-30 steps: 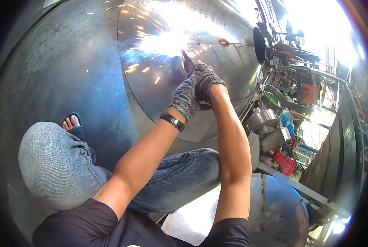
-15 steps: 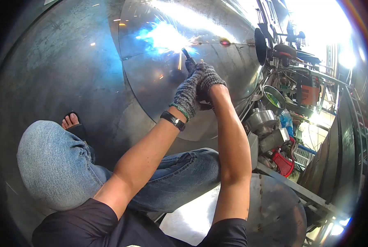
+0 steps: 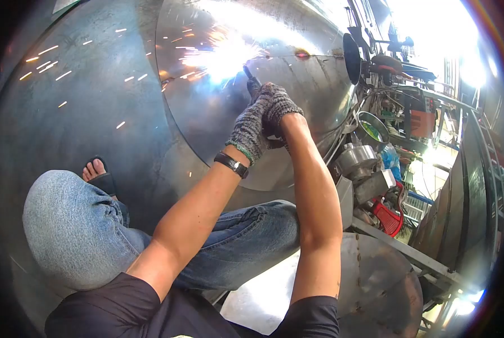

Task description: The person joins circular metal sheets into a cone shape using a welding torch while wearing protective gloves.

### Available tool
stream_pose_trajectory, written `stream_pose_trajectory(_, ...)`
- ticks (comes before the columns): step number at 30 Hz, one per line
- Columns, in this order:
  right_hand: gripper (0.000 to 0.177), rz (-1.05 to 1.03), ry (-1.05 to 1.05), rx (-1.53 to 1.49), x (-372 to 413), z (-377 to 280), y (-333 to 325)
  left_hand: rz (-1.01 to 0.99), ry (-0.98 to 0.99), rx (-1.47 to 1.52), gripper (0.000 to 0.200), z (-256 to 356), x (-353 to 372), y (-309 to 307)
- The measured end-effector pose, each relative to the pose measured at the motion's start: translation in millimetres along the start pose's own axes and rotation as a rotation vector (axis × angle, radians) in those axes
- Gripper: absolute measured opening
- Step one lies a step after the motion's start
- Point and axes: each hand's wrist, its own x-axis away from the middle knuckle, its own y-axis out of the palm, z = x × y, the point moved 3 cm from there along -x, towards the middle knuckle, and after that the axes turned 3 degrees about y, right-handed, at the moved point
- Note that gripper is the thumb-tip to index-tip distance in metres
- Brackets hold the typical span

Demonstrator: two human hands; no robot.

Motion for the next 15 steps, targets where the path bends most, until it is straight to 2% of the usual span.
stream_pose_trajectory(4, 0.053, 0.004, -0.013, -0.005, 12.0, -5.0, -7.5, -0.006, 0.000, 0.008, 0.061, -3.0, -3.2, -3.3)
stream_pose_trajectory(6, 0.048, -0.006, 0.050, -0.109, 15.1, -7.7, -10.9, -0.020, 0.023, 0.000, 0.062, -3.7, -5.1, -3.9)
stream_pose_trajectory(10, 0.048, -0.042, 0.105, -0.086, 13.6, -11.4, -13.1, -0.009, -0.009, -0.001, 0.062, -3.3, -6.6, -4.0)
stream_pose_trajectory(13, 0.050, 0.000, -0.004, -0.017, 6.2, 1.7, -2.9, -0.015, -0.004, -0.005, 0.063, -3.8, -3.6, -4.3)
stream_pose_trajectory(15, 0.057, -0.018, -0.203, 0.188, -9.8, 8.9, 11.9, -0.049, 0.017, -0.008, 0.064, -3.9, -5.2, -4.2)
